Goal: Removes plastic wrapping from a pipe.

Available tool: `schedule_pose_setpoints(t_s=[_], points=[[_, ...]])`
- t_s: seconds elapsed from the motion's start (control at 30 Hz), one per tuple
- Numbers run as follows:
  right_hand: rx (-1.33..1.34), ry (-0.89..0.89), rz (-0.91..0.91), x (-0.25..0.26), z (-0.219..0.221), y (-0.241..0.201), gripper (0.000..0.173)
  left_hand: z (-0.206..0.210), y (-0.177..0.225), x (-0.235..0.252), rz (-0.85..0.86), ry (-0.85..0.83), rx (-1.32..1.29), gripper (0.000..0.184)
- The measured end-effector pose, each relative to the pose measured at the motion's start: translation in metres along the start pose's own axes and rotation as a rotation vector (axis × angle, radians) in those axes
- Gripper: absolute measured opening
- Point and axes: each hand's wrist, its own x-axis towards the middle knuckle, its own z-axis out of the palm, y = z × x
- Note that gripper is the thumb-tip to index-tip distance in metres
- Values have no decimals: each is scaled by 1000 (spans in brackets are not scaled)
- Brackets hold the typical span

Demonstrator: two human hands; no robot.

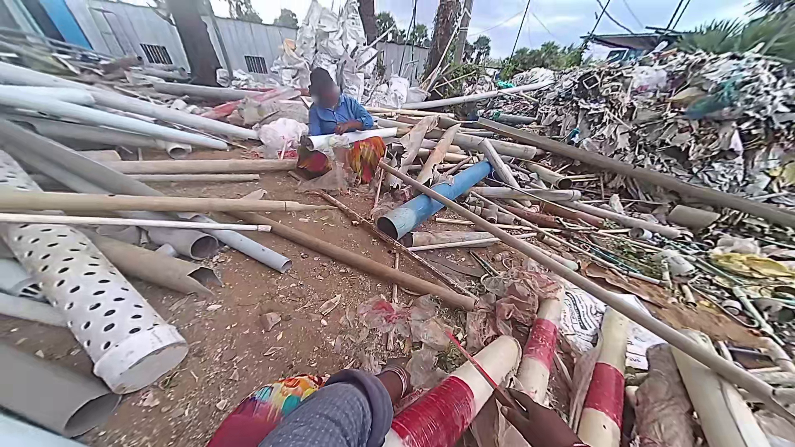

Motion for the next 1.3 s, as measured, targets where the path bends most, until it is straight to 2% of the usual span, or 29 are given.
schedule_pose_setpoints(t_s=[0.07, 0.1, 0.17, 0.4, 0.6, 0.7, 0.87, 0.97, 1.1, 1.17, 1.3], points=[[-7, -2, -1, 1, 0, -2, 57, 61, -57, 48, -547, -157, -291, 68], [-11, 3, -3, 0, -1, -2, 56, 81, -82, 72, -736, -205, -349, 72], [-13, 8, -11, -2, -2, -4, 56, 87, -102, 86, -850, -211, -376, 78], [-1, 25, -30, 0, -4, -2, 55, 46, -97, 78, -760, -89, -374, 58], [-12, 3, -29, 8, -1, 1, 54, 2, -73, 68, -598, 52, -460, 54], [-17, 0, -24, 9, 1, 0, 54, -13, -54, 56, -503, 13, -382, 52], [-43, -27, -55, 9, 8, -9, 55, -19, -21, 11, -422, -180, -210, 50], [-54, -46, -69, 6, 12, -17, 56, -11, -9, -23, -418, -268, -156, 48], [-4, -41, -124, 1, 18, -26, 54, 1, 22, -60, -518, -205, -273, 47], [27, -42, -151, -4, 21, -30, 54, 27, 15, -58, -517, -137, -357, 48], [97, -3, -169, -24, 22, -40, 51, 83, -21, -21, -585, 5, -666, 52]])
